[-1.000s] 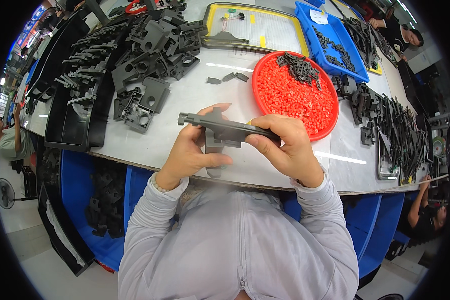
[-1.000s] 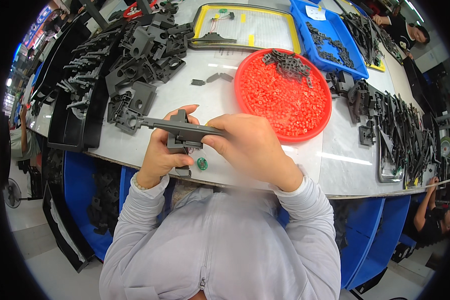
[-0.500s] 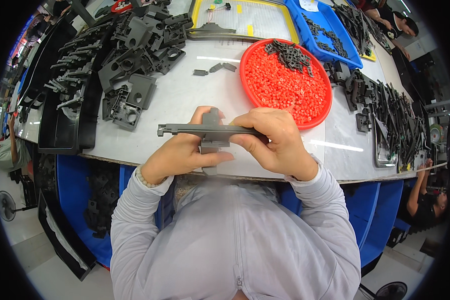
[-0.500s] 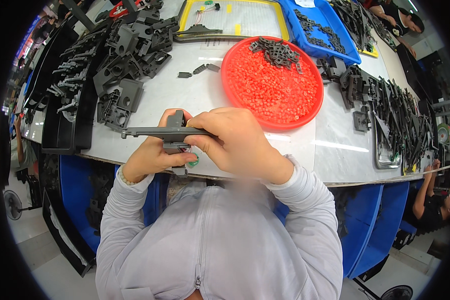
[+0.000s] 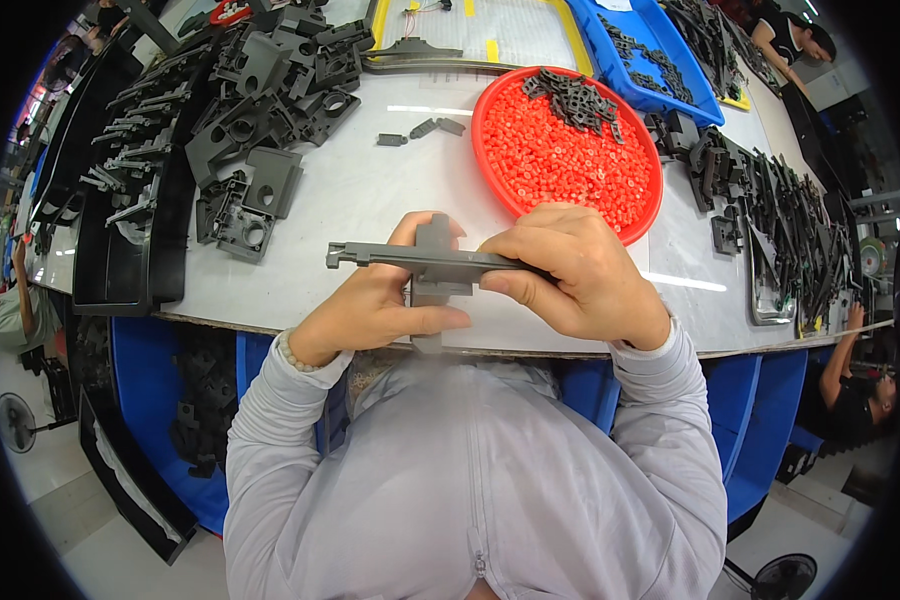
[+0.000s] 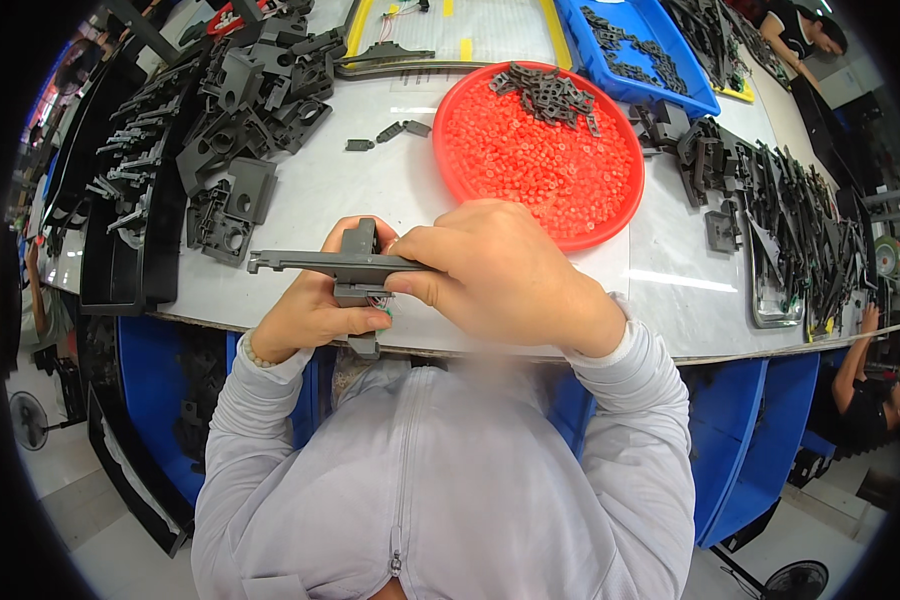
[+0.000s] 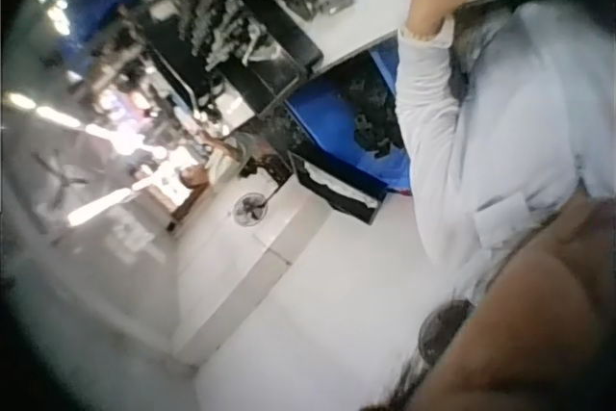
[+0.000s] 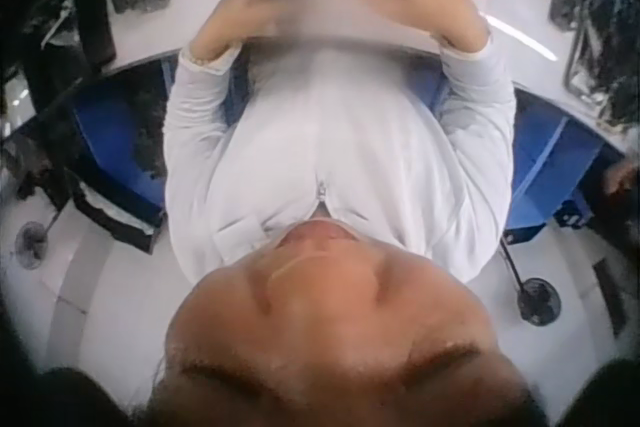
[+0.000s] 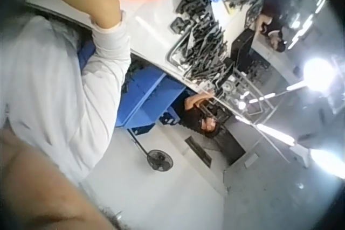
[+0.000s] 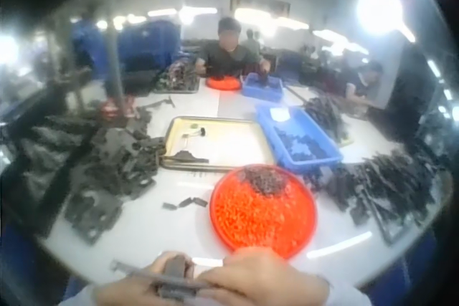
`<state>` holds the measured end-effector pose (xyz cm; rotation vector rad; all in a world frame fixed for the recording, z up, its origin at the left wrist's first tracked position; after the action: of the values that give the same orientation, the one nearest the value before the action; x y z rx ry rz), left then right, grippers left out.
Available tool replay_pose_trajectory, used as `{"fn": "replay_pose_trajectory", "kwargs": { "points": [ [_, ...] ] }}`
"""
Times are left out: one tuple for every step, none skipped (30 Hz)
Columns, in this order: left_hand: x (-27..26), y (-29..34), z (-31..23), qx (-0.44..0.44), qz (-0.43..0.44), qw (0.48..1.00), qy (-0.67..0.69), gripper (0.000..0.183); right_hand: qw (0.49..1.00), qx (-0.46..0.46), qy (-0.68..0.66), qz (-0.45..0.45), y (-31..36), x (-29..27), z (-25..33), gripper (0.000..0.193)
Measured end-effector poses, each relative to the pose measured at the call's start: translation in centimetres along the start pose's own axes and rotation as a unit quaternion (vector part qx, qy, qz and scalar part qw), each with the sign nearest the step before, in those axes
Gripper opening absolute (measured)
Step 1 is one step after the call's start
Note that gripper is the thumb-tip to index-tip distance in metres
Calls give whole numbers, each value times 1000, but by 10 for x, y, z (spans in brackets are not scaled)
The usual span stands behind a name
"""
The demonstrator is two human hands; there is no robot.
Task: The person assembles small plastic housings by hand, inserting internal wires and green circuit boards into them.
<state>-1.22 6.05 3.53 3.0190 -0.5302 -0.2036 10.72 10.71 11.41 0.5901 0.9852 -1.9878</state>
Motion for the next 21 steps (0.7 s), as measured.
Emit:
{"fn": "replay_pose_trajectory", "kwargs": {
  "points": [
    [0,0,1,2,9,999,51,61,1000,1,-1,0,0,2,0,15],
    [0,0,2,3,18,995,102,62,1000,-4,-7,-17,0,2,1,15],
    [0,0,3,2,17,995,102,62,999,-9,-13,-33,0,1,3,15],
    [0,0,4,8,7,994,112,66,999,-9,-14,-34,0,2,2,15],
    [0,0,5,15,-3,992,123,69,1000,-6,-3,-30,0,2,2,15],
    [3,0,9,13,-4,992,122,69,1000,-3,8,-27,-1,3,0,15],
    [0,2,9,35,-60,993,91,72,1000,-3,5,-27,-2,2,1,15],
    [-6,6,8,58,-115,990,59,75,999,-20,36,-24,-3,1,6,15],
    [-7,5,5,62,-110,992,28,72,997,-35,68,-21,-2,-1,10,14],
    [-9,6,5,61,-111,992,27,72,997,-36,67,-21,1,-1,6,14],
    [-19,9,9,75,-139,964,213,66,998,-20,15,-65,6,-9,-2,13],
    [-32,12,17,86,-163,903,389,61,993,-5,-40,-108,12,-16,-12,12],
    [-56,16,20,167,-162,900,370,63,988,60,-75,-123,19,-24,-21,11],
    [-65,21,26,177,-138,900,373,68,977,125,-111,-137,27,-32,-29,10],
    [-57,21,23,167,-97,905,379,72,979,117,-122,-116,31,-31,-30,11],
    [-47,20,19,157,-55,908,385,75,979,113,-127,-114,30,-27,-27,11],
    [-39,20,19,121,-69,914,380,83,976,119,-146,-110,28,-21,-25,11],
    [-36,16,20,120,-68,906,400,87,973,124,-162,-107,26,-17,-23,11],
    [-33,14,20,118,-70,905,403,88,972,133,-169,-99,25,-12,-24,11],
    [-32,14,19,117,-71,903,407,88,971,131,-171,-100,22,-9,-21,11],
    [-31,16,15,100,-73,915,384,90,970,126,-183,-96,18,-6,-19,11]
  ]
}}
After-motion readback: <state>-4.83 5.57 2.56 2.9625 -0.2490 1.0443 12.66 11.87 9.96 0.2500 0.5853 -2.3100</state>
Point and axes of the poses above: each hand's wrist, its own y-axis away from the middle knuckle, its own x-axis out of the palm, z = x × y, the point moved 7 cm from there along -y, towards the middle knuckle, and after that the axes turned 5 degrees about -x, right-handed, at the moved point
